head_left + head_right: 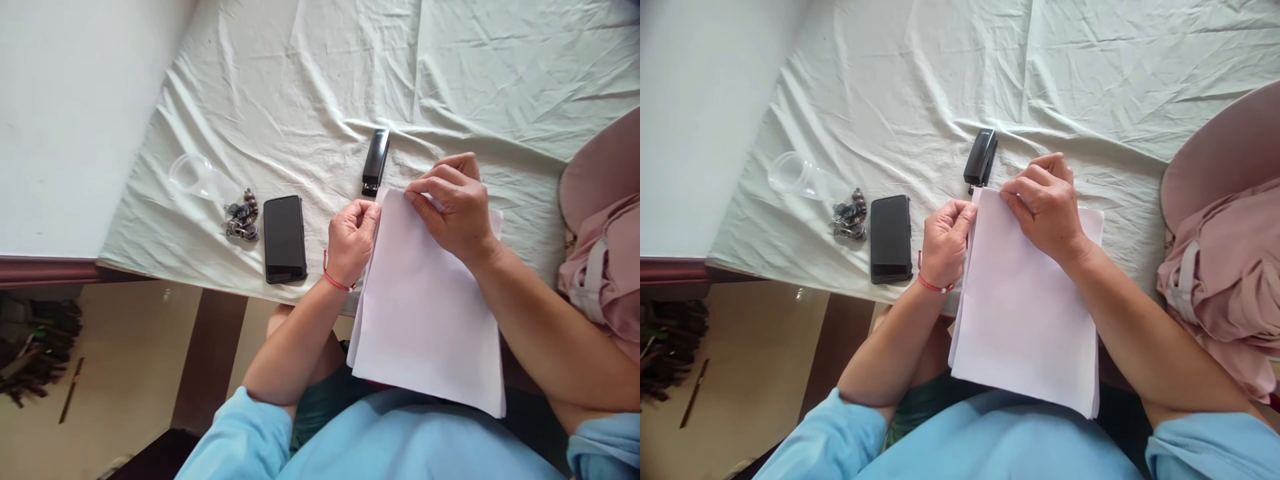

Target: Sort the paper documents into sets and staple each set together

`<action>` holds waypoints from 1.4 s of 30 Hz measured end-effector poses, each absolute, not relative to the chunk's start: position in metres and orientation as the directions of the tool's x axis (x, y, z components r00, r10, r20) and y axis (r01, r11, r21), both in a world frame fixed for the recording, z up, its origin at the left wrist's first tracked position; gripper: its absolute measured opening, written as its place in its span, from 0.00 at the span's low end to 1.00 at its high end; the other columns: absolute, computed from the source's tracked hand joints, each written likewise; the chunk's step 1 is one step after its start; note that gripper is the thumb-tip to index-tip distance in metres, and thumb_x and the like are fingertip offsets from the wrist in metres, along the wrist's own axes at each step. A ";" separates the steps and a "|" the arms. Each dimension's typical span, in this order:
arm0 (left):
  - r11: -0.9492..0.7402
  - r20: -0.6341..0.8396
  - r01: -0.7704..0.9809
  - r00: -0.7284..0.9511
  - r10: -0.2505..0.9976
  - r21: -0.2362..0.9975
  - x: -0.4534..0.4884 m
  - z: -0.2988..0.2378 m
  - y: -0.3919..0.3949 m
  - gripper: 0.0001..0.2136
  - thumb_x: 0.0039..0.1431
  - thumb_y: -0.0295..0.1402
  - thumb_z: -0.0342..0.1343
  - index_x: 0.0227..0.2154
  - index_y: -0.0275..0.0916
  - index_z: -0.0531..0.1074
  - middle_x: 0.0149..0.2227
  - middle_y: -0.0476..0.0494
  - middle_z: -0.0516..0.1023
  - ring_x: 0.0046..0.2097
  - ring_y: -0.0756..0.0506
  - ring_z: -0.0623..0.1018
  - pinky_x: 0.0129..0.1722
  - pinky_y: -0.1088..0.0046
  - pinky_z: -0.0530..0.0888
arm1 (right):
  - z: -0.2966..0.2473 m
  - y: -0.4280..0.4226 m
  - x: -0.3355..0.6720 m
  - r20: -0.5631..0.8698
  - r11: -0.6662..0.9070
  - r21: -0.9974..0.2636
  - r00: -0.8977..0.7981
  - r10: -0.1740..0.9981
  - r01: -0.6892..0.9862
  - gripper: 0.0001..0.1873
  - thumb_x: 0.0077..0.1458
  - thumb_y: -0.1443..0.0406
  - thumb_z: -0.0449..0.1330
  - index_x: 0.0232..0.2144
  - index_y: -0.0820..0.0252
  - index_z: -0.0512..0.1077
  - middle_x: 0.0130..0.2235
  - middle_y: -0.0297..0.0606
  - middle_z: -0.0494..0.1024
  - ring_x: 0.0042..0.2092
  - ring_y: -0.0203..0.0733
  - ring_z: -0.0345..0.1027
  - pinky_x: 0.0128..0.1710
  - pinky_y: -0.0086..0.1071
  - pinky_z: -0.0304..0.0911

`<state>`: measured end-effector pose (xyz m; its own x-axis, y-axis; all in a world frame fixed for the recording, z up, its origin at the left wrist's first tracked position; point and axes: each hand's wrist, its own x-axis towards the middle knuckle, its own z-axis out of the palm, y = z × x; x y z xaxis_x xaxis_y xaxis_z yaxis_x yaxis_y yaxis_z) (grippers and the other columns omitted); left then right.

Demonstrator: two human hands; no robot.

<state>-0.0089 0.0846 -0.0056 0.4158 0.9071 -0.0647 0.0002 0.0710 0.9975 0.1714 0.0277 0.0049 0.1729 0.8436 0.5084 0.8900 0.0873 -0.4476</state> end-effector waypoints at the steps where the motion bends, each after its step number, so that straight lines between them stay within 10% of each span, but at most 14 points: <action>1: 0.087 -0.076 -0.010 0.411 0.908 0.996 -0.008 -0.005 0.085 0.16 0.63 0.49 0.63 0.30 0.40 0.74 0.25 0.52 0.68 0.26 0.53 0.65 0.26 0.75 0.63 | 0.004 0.028 0.172 0.507 0.086 -0.449 0.174 0.844 0.889 0.13 0.69 0.56 0.55 0.37 0.50 0.78 0.38 0.44 0.79 0.53 0.58 0.71 0.53 0.56 0.65; 12: 0.461 -0.356 -0.082 0.520 0.776 0.884 -0.008 0.005 0.091 0.17 0.58 0.46 0.68 0.27 0.40 0.70 0.19 0.57 0.60 0.19 0.56 0.57 0.17 0.77 0.55 | 0.001 0.031 0.177 0.499 0.158 -0.567 0.185 0.847 0.809 0.10 0.68 0.57 0.59 0.35 0.49 0.79 0.33 0.38 0.77 0.46 0.49 0.69 0.51 0.49 0.67; 24: -0.008 -0.043 0.128 0.398 0.917 0.992 -0.010 0.004 0.087 0.12 0.65 0.40 0.61 0.28 0.38 0.76 0.24 0.51 0.74 0.26 0.52 0.69 0.27 0.75 0.66 | 0.009 0.033 0.175 0.539 0.151 -0.404 0.101 0.836 0.902 0.12 0.69 0.57 0.57 0.34 0.48 0.78 0.35 0.40 0.81 0.51 0.55 0.69 0.51 0.54 0.64; 42: -0.203 0.083 0.274 0.396 0.915 0.940 -0.009 0.008 0.082 0.12 0.72 0.35 0.51 0.33 0.40 0.73 0.27 0.50 0.72 0.31 0.49 0.71 0.33 0.72 0.64 | 0.019 0.039 0.170 0.492 0.102 -0.289 0.056 0.869 0.952 0.17 0.72 0.55 0.53 0.33 0.51 0.74 0.35 0.39 0.81 0.52 0.54 0.70 0.51 0.52 0.58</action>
<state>-0.0091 0.0821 0.0079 0.3956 0.9147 0.0825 0.2737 -0.2032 0.9401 0.1699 0.0386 0.0187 0.0562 0.8689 0.4918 0.9518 0.1022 -0.2892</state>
